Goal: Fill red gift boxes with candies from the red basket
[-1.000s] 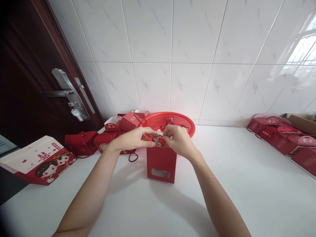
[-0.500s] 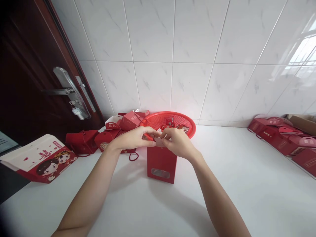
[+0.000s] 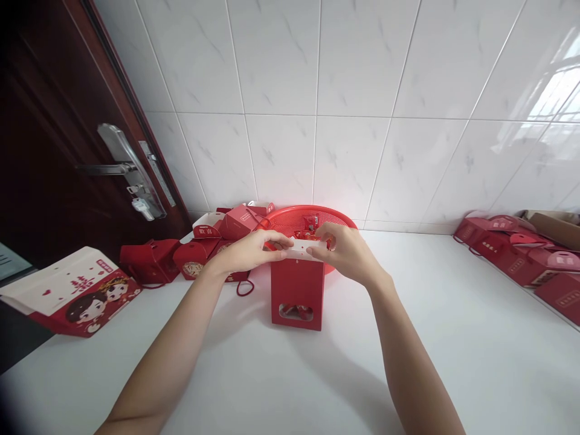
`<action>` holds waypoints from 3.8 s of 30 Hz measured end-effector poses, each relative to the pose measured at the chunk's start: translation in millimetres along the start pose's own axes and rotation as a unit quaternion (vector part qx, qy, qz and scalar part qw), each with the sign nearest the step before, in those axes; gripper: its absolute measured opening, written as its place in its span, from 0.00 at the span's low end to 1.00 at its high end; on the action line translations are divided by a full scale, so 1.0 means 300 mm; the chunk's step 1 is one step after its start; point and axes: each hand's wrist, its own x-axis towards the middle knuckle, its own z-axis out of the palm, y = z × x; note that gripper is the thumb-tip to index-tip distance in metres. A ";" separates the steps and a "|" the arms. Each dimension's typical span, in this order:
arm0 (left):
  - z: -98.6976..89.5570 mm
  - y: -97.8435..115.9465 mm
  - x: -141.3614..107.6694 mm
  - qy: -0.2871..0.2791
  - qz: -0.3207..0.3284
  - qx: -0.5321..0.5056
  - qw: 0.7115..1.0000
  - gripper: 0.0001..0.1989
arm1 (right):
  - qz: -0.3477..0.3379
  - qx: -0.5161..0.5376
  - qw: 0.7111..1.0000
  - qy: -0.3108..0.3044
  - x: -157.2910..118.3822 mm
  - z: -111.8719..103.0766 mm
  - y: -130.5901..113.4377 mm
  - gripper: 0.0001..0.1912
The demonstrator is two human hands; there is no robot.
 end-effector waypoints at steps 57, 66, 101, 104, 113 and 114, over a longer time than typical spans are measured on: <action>0.029 -0.026 0.043 0.149 0.127 -0.321 0.927 0.17 | 0.000 0.430 0.903 -0.002 0.033 0.016 0.051 0.24; 0.036 0.006 0.018 0.164 0.153 -0.300 0.927 0.13 | -0.032 0.426 0.904 0.023 0.014 0.011 0.022 0.17; 0.043 0.016 0.013 0.248 0.237 -0.198 0.918 0.10 | -0.048 0.350 0.917 0.184 -0.002 0.050 -0.031 0.17; 0.043 0.019 0.016 0.269 0.213 -0.220 0.913 0.12 | -0.058 0.352 0.914 0.194 -0.003 0.054 -0.035 0.15; 0.029 0.008 0.013 0.161 0.145 -0.304 0.928 0.13 | -0.057 0.319 0.900 0.293 -0.011 0.071 -0.056 0.11; 0.030 0.010 0.013 0.156 0.142 -0.307 0.928 0.13 | -0.055 0.316 0.899 0.297 -0.012 0.071 -0.056 0.11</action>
